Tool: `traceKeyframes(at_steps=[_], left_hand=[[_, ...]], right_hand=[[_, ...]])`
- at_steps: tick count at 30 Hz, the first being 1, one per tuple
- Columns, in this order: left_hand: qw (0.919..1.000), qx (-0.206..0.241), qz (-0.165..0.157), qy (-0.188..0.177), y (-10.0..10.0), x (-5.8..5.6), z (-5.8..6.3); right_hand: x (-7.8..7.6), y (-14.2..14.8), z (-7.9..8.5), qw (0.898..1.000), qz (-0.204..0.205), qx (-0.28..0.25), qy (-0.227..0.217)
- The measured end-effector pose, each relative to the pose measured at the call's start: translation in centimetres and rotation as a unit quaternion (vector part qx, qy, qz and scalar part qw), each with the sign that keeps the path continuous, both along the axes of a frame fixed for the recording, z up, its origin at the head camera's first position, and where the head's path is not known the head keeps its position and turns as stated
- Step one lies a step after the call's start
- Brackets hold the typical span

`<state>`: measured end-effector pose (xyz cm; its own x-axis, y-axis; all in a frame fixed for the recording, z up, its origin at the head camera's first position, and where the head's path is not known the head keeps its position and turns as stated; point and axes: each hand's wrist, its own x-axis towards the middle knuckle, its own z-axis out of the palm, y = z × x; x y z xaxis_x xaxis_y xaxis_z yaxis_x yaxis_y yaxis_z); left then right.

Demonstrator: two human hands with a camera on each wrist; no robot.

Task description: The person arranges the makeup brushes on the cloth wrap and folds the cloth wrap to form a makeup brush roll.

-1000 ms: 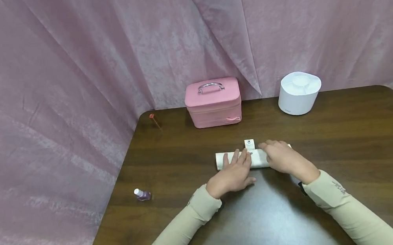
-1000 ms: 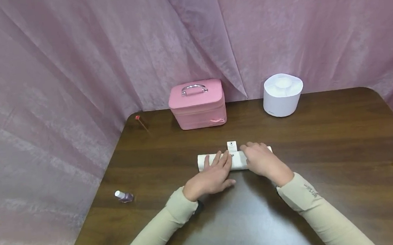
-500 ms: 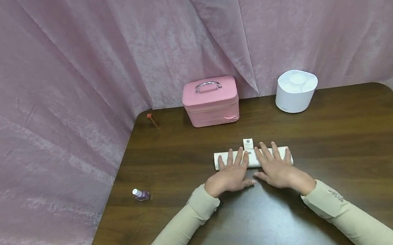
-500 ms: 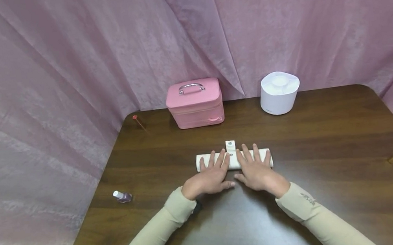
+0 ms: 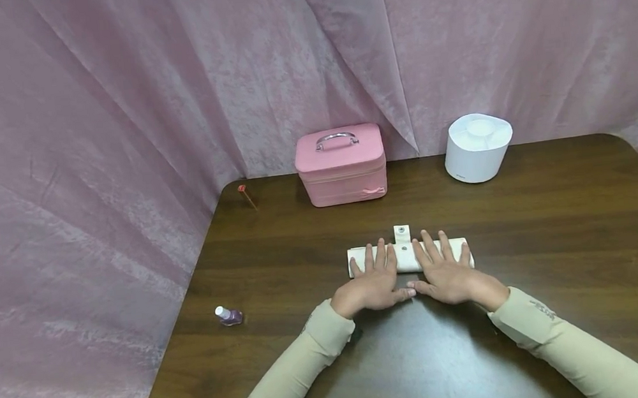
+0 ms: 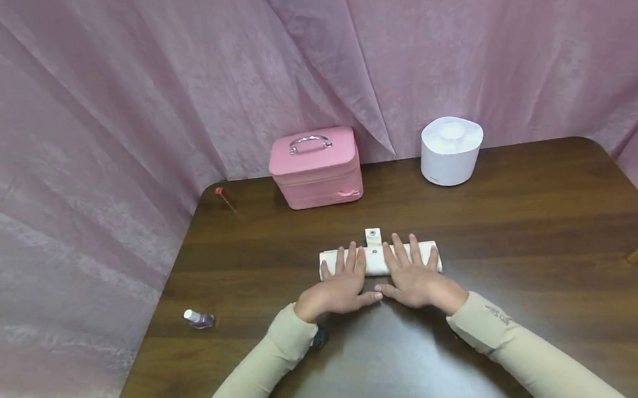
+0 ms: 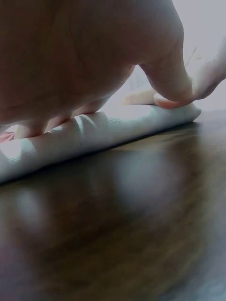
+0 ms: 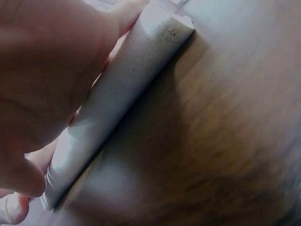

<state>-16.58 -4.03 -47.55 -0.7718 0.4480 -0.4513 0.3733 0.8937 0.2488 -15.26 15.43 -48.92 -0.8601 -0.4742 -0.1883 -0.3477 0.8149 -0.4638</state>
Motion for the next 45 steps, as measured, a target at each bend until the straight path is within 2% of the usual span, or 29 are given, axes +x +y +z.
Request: traceKeyframes(at_steps=[5,8,11,15,19,23,26,30,36,45], left_hand=[[0.9991,0.02,0.011,-0.035,-0.5,-0.8,-0.3],[0.9995,0.011,0.008,-0.029,-0.5,-0.8,0.2],[0.9999,0.002,0.006,-0.015,-0.2,-0.5,0.7],[0.9999,-0.01,0.006,0.002,0.2,-0.3,1.1],[0.9995,-0.026,0.007,0.016,0.6,-0.3,1.2],[0.9994,-0.025,0.006,0.023,0.5,-0.2,1.2],[0.9997,-0.007,0.005,0.021,0.2,-0.1,1.2],[0.9996,0.026,0.001,0.012,-0.4,-0.2,1.4],[0.9987,0.049,-0.007,0.01,-0.6,-0.3,1.8],[0.9994,0.03,0.0,0.014,-0.5,-0.4,1.8]], right_hand=[[-0.6,-0.1,1.3,0.999,0.003,-0.023,-0.05],[-1.3,-0.1,2.5,0.997,-0.015,-0.027,-0.072],[-2.1,-0.3,3.9,0.996,-0.044,-0.032,-0.065],[-3.3,-0.5,4.7,0.995,-0.08,-0.039,-0.033],[-4.7,-0.5,4.7,0.993,-0.099,-0.067,-0.007],[-5.9,-1.0,4.3,0.99,-0.094,-0.107,0.02],[-6.6,-1.4,3.9,0.987,-0.088,-0.13,0.039],[-7.1,-1.8,3.6,0.982,-0.103,-0.151,0.045],[-7.6,-1.5,3.1,0.975,-0.13,-0.174,0.05],[-6.8,-1.1,3.0,0.976,-0.106,-0.185,0.048]])
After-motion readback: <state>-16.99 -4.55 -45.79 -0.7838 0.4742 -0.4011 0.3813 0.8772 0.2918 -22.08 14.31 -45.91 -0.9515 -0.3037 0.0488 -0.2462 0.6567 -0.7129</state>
